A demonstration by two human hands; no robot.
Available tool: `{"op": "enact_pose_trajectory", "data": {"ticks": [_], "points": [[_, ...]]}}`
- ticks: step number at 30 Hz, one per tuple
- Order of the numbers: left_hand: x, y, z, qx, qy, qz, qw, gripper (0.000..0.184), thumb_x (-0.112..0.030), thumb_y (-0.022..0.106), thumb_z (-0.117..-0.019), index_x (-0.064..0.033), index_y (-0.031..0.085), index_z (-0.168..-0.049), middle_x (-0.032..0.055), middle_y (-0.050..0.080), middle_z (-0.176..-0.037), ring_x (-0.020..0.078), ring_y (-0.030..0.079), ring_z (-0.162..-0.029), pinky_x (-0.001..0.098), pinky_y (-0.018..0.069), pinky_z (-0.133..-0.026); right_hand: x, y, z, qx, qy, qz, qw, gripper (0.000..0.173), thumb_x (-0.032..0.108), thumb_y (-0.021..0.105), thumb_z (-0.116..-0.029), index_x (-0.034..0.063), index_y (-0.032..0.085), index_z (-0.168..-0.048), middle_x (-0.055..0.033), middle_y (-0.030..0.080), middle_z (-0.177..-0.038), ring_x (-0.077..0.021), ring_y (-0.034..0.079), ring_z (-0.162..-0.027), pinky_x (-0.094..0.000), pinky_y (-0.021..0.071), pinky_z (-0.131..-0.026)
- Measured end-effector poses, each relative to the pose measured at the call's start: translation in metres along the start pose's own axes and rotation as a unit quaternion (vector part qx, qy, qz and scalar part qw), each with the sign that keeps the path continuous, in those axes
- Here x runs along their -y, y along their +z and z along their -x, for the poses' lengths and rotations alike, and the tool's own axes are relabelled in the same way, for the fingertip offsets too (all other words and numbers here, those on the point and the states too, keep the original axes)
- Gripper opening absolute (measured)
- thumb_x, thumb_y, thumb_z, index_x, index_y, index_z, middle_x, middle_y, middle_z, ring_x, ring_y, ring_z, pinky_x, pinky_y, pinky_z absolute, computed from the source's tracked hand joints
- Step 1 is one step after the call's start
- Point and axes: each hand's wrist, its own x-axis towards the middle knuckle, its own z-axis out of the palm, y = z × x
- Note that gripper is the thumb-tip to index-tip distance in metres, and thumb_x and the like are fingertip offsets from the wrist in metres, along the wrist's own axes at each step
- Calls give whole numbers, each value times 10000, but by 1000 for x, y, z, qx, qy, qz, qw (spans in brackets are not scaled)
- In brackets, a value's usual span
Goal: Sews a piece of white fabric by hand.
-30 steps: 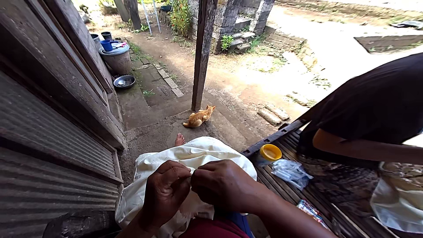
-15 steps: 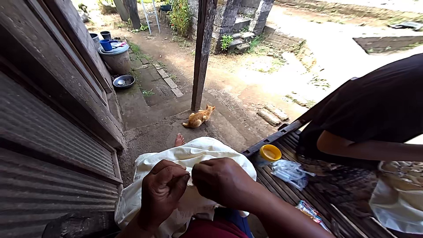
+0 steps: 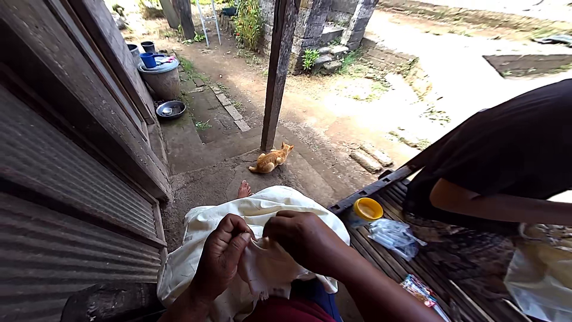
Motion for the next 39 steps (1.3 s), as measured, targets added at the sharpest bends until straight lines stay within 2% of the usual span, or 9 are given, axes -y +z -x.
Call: {"op": "enact_pose_trajectory", "data": {"ticks": [3,7,13,22,26,29,32,36,39], "points": [[-4,2,1,-13,-36,12,999,128,-47,514,-1009,-85,634,-1035,-13,667,-965,44,640,-843,209,546,-757,0,0,1,-3,-70,-117,991,150,71,607,-988,87,755,-972,-40,655,-834,-75,621,-774,-198,522,-702],[-8,5,1,-15,-62,13,998,70,-50,582,-998,-59,634,-1043,-8,651,-945,43,629,-782,200,551,-709,6,13,2,-99,-71,-76,990,142,68,624,-972,105,760,-959,-26,701,-865,-96,654,-858,-223,539,-798],[-11,8,4,-9,-61,-22,998,54,-68,621,-990,-58,637,-1040,-15,663,-926,42,644,-801,203,560,-742,17,34,1,-256,-24,-22,966,75,116,743,-909,65,705,-949,-3,749,-861,-24,635,-747,-137,499,-686],[-12,10,6,-5,-50,47,998,111,-47,684,-949,-93,630,-1034,-8,673,-964,49,656,-846,209,569,-773,17,39,2,-264,-23,-51,963,151,48,693,-886,38,660,-1033,-5,715,-857,-24,590,-717,-139,486,-664],[-14,8,5,6,-88,115,989,318,-34,690,-941,-132,534,-1201,-21,690,-923,64,684,-833,244,579,-797,15,38,1,-256,-51,23,965,144,55,668,-894,67,666,-1038,4,704,-828,-57,594,-732,-154,483,-691],[-13,8,5,-30,-108,141,984,158,-27,721,-911,-93,690,-1052,3,713,-913,61,687,-827,240,589,-789,14,38,2,-249,-71,64,964,132,62,641,-927,86,666,-1054,2,705,-819,-88,597,-729,-185,484,-686],[-12,8,4,-68,-126,156,977,85,-21,730,-900,-61,722,-975,26,718,-884,64,689,-795,233,591,-755,12,36,3,-233,-83,81,966,127,85,623,-970,90,674,-1086,1,695,-805,-104,600,-728,-208,489,-681],[-11,5,1,-110,-143,151,972,93,-3,691,-916,-47,713,-995,34,712,-873,71,685,-781,232,587,-734,20,25,6,-210,-112,-48,970,123,58,645,-961,69,615,-1081,-11,694,-864,-54,615,-753,-155,515,-715],[-11,5,2,-76,-135,127,980,130,-28,648,-960,-47,704,-1075,22,717,-943,66,685,-838,233,583,-775,18,23,6,-212,-93,-33,972,126,59,635,-964,56,627,-1090,-13,697,-869,-54,617,-759,-158,520,-727]]}}
